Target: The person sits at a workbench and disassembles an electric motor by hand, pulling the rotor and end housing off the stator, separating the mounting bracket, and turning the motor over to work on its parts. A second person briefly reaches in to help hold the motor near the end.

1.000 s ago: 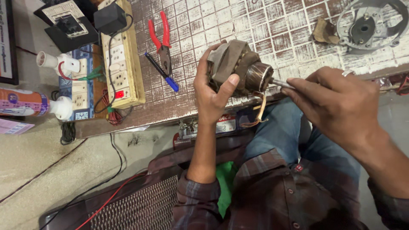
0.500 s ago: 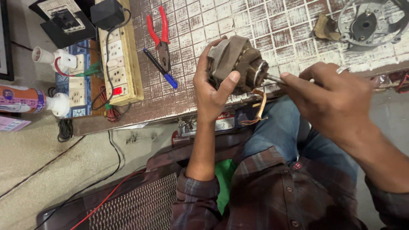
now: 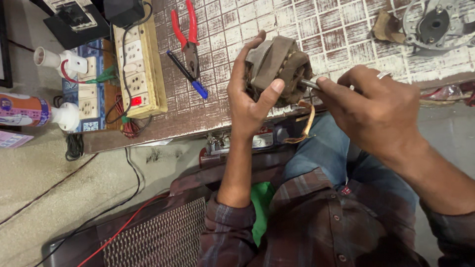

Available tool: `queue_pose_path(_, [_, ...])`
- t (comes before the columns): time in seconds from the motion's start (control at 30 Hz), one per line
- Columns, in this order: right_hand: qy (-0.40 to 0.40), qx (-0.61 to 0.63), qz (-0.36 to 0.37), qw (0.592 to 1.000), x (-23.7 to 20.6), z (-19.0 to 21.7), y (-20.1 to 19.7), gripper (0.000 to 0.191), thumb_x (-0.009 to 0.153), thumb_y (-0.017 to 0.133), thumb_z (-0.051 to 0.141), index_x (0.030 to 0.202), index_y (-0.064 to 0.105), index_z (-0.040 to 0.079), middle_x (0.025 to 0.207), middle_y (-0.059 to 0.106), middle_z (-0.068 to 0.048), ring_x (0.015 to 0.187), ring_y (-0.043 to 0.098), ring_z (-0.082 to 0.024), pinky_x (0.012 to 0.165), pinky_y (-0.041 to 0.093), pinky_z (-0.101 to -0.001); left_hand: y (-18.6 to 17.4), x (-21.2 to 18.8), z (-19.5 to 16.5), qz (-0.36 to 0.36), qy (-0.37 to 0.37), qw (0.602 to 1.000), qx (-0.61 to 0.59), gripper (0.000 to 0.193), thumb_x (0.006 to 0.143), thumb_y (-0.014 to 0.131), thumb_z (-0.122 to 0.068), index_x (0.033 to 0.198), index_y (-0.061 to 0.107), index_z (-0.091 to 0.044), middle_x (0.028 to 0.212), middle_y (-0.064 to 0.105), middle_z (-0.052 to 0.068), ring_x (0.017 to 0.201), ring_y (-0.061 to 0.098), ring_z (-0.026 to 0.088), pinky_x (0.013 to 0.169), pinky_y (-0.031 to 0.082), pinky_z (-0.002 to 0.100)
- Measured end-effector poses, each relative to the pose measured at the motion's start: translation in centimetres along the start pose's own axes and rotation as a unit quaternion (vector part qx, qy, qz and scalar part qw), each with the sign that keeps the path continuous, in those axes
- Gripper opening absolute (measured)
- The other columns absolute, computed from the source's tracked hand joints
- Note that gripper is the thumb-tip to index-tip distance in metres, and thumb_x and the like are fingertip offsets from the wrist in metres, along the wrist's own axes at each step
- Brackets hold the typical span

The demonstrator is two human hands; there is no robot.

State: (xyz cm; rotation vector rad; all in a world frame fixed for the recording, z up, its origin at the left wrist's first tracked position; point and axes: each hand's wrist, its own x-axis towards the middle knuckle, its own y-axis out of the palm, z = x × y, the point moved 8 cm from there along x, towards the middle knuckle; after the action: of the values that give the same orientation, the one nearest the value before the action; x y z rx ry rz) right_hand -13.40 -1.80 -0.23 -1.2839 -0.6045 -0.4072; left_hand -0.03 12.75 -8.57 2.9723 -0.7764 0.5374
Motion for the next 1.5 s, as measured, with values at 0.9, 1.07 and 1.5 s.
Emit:
queue_pose_path(0.9, [0.105,0.176,0.088,0.975,-3.7,-3.2,2.3,0.02,0.102,0.077,0.024,0.11,0.078,0.006,0.083,0.073,-0.011,0.063,0.07,-0.019,0.055,0.053,-0.0316,1.6,-2.1,-1.8,0.009,0.029,0.998,0.051,0.081,0.093,0.076,-0.041,0.157,0.042,-0.005,0.157,0.05,0.018,0.137,0.062,0.029,0.117,0.053,0.04])
queue_pose_path(1.07, [0.168,0.237,0.111,0.95,-4.1,-3.8,2.9,0.023,0.1,0.076,0.026,0.112,0.077,0.006,0.083,0.073,-0.012,0.06,0.071,-0.018,0.052,0.054,-0.0315,1.7,-2.3,-2.3,0.008,0.034,0.997,0.067,0.077,0.093,0.075,-0.039,0.152,0.043,-0.002,0.158,0.05,0.018,0.138,0.061,0.029,0.119,0.053,0.04])
queue_pose_path(1.5, [0.231,0.235,0.224,0.917,-3.3,-4.0,3.5,0.026,0.101,0.073,0.033,0.095,0.078,0.008,0.06,0.064,-0.013,0.052,0.062,-0.03,0.051,0.049,-0.0426,1.6,-2.9,-2.3,-0.002,0.021,0.999,0.038,0.077,0.092,0.076,-0.038,0.151,0.043,0.0,0.156,0.051,0.021,0.137,0.061,0.03,0.118,0.052,0.04])
